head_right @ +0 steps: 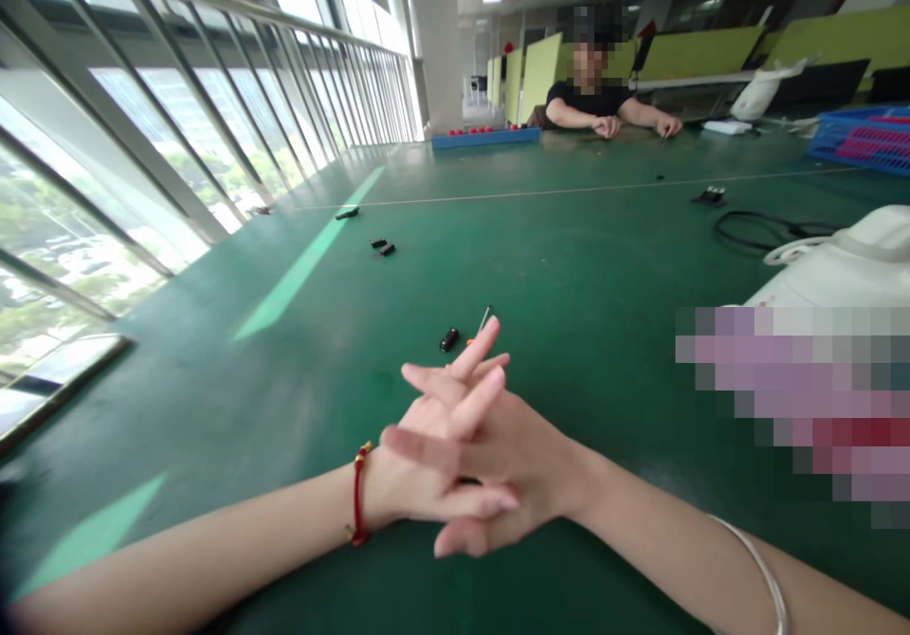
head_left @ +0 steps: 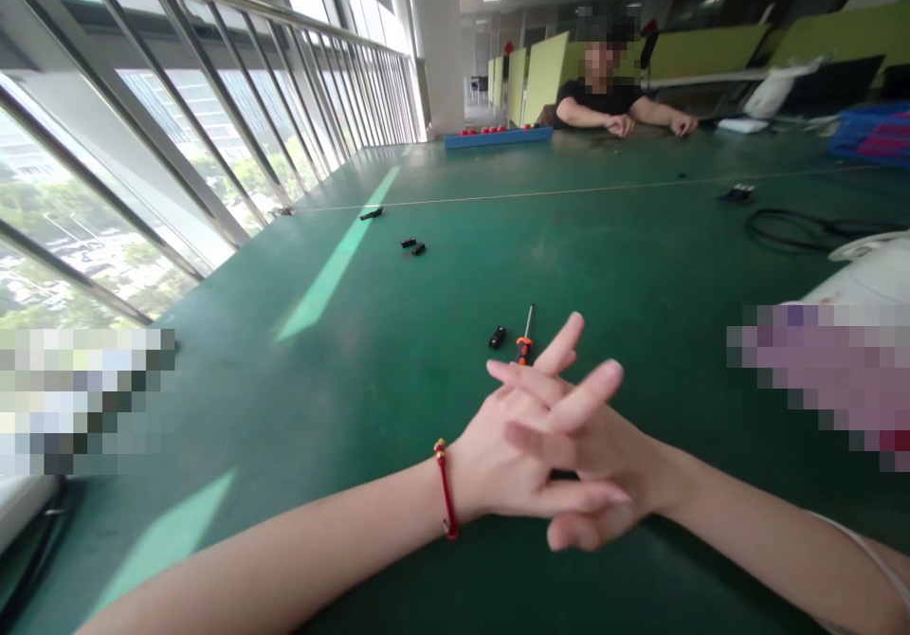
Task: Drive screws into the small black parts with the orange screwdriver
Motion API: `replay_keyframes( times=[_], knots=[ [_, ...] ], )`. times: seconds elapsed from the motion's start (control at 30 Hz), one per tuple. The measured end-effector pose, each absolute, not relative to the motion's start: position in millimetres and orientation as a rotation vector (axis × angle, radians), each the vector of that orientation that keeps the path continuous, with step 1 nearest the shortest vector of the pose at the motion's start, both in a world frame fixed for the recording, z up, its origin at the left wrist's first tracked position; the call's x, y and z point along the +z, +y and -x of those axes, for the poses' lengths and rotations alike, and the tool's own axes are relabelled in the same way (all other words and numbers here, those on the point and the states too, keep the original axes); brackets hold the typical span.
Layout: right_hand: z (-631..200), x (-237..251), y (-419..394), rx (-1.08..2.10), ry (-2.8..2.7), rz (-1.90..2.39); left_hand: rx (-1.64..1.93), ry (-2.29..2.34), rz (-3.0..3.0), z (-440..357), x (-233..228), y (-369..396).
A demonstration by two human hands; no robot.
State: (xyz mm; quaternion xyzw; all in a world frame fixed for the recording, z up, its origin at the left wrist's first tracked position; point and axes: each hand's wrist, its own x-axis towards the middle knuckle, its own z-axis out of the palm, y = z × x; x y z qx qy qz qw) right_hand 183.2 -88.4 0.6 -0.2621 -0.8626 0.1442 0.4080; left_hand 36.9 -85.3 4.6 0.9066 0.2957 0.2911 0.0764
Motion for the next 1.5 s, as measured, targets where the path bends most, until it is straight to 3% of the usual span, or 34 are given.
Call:
replay_keyframes(
  times=[0.07, 0.2, 0.37, 0.63, 0.83, 1.17, 1.5],
  knots=[
    [-188.1, 4.2, -79.4, 0.280, -2.197, 0.427, 0.967, 0.749, -2.732, -29.0, 9.0, -66.2],
    [-196.1, 3.1, -70.1, 0.184, -2.119, 0.587, 1.078, 0.914, -2.774, -4.3, 12.6, -26.8],
    [-196.3, -1.3, -63.0, 0.015, -2.250, 0.840, 0.704, 0.975, -2.958, 10.6, 3.5, 2.1],
    [-191.7, -8.9, -61.9, -0.088, -2.402, 0.935, 0.635, 0.877, -3.026, 6.8, -4.1, 6.1],
    [-194.3, -7.3, -62.2, -0.240, -2.392, 1.054, 0.669, 1.062, -2.965, 9.2, -4.5, 2.7],
    [-199.2, -5.2, -67.0, -0.587, -2.009, 1.090, 0.751, 1.185, -2.774, 8.2, -8.5, -8.9],
    [-203.8, 16.4, -48.8, -0.276, -1.680, 1.250, 0.759, 1.170, -2.720, 9.0, -7.7, -9.4]
  ],
)
